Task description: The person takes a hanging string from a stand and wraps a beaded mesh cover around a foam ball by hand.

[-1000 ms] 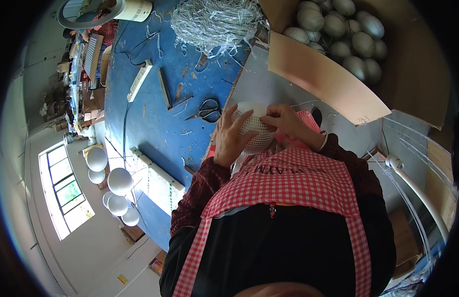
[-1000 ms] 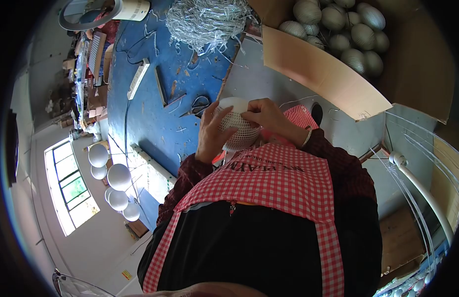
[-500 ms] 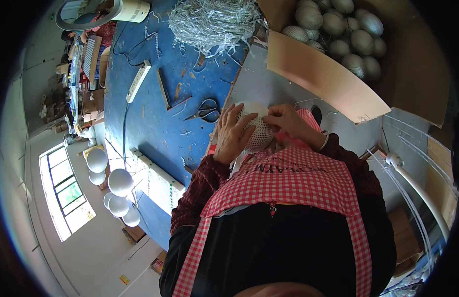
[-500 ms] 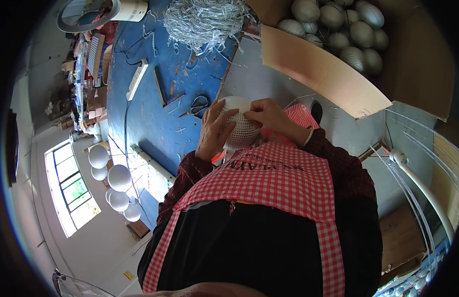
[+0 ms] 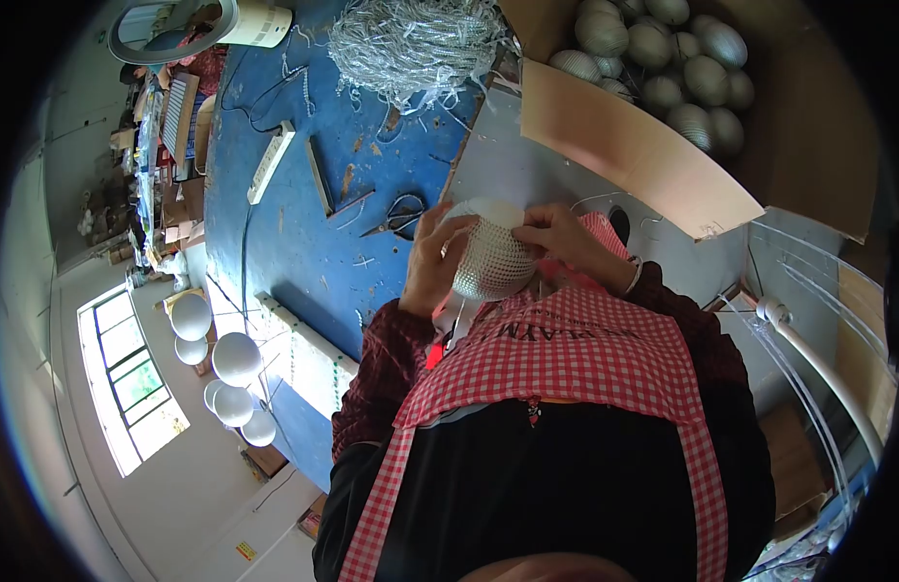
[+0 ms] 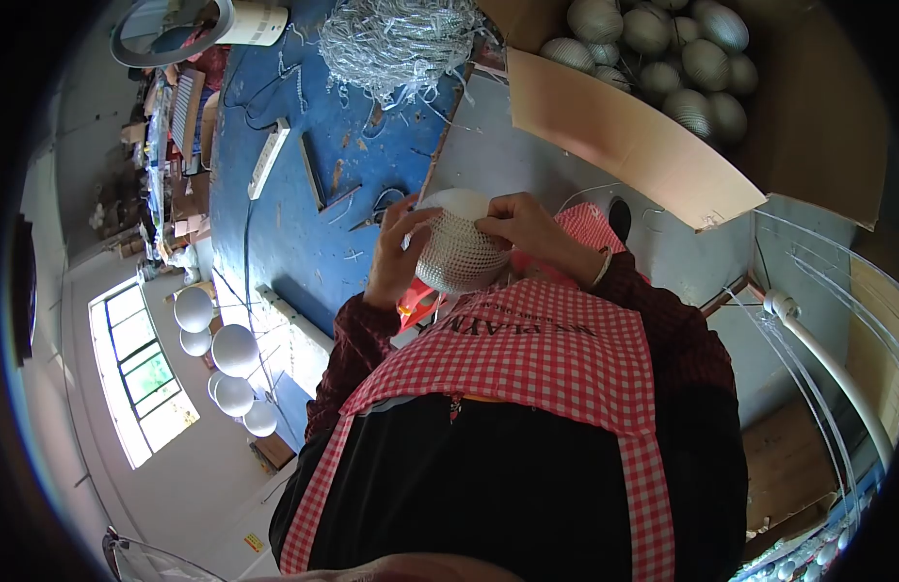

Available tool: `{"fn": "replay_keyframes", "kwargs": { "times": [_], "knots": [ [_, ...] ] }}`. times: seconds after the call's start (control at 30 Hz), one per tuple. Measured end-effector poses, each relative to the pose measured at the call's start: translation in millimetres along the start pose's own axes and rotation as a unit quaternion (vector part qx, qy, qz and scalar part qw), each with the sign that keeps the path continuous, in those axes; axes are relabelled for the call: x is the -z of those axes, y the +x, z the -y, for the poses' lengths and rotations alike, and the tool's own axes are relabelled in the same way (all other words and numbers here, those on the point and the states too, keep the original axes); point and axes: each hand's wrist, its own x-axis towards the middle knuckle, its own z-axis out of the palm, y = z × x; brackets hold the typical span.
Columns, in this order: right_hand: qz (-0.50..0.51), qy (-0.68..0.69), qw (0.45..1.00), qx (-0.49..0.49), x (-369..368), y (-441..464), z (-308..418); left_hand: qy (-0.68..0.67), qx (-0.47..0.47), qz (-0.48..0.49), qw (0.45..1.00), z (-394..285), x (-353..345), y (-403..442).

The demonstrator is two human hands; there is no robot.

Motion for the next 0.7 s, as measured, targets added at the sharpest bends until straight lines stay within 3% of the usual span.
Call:
{"fn": "replay_keyframes", "kwargs": {
  "times": [0.1, 0.2, 0.37, 0.47, 0.63, 0.7],
  "knots": [
    [0.007, 0.009, 1.0, 0.004, -1, 1, 2, -0.053, -0.007, -0.014, 0.998, -4, -10, -1],
    [0.003, 0.006, 1.0, -0.007, 1, -1, 3, 0.151, -0.037, -0.038, 0.987, -20, -19, -1],
    [0.002, 0.018, 1.0, 0.0, -2, -2, 1, 0.128, -0.064, -0.025, 0.989, -10, -10, -2],
    [0.0, 0.031, 0.999, -0.009, -4, -1, 2, 0.01, -0.037, 0.028, 0.999, -2, -5, 1],
    [0.0, 0.019, 1.0, -0.004, -3, 1, -5, 0.007, -0.037, -0.015, 0.999, -8, -15, 4],
    [0.004, -0.002, 1.0, -0.006, -2, 0, -5, 0.12, -0.065, -0.006, 0.991, -19, -15, 1]
  ]
}}
